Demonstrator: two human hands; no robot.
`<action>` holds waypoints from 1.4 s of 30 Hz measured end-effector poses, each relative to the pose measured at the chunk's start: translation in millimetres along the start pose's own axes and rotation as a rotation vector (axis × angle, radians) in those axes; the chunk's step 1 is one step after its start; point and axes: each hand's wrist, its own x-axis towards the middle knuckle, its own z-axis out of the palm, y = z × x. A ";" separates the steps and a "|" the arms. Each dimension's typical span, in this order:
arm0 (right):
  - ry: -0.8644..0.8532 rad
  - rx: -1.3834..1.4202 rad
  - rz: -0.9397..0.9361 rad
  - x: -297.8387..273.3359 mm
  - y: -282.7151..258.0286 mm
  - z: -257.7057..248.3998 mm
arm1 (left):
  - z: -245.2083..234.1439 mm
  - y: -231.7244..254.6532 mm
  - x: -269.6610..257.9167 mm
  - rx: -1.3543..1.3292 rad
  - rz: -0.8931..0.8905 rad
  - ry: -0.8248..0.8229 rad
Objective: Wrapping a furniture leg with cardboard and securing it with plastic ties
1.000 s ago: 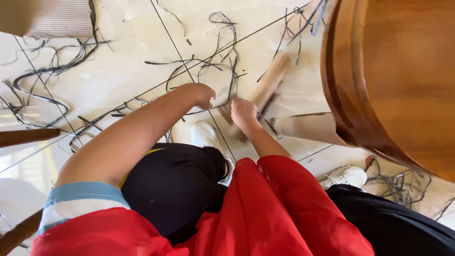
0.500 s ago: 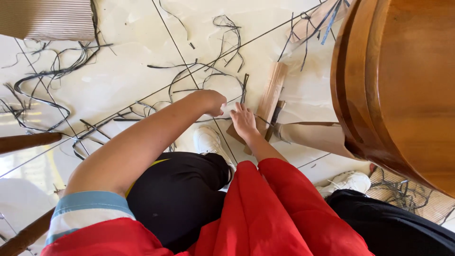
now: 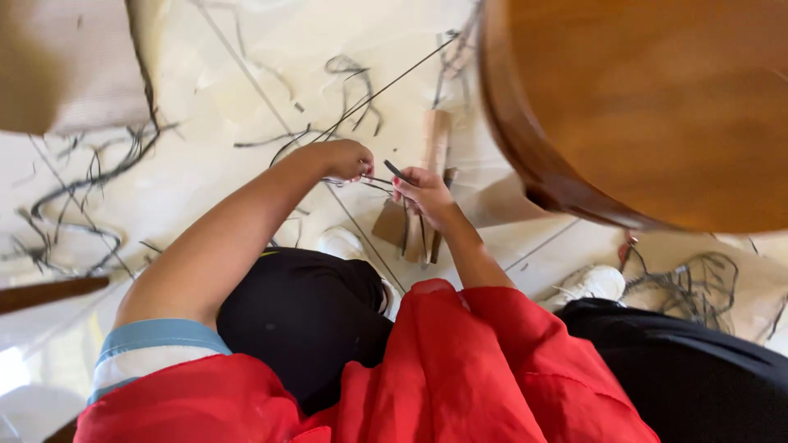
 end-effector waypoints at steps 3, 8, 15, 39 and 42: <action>0.026 0.088 0.061 -20.1 12.7 -26.7 | -21.6 22.0 -7.2 -0.289 0.093 0.115; -0.072 -0.606 0.255 -70.6 39.0 -101.5 | -56.5 84.9 -36.1 -0.431 0.256 0.465; 0.506 -0.966 0.550 1.1 211.0 -340.9 | -33.1 135.0 -29.3 0.039 0.407 0.223; 1.119 0.864 -0.163 -84.6 60.2 -363.5 | 66.1 178.4 37.4 -0.123 0.316 -0.203; 1.154 1.040 -0.278 -41.5 155.5 -448.0 | 69.5 158.2 54.1 -0.222 0.155 -0.273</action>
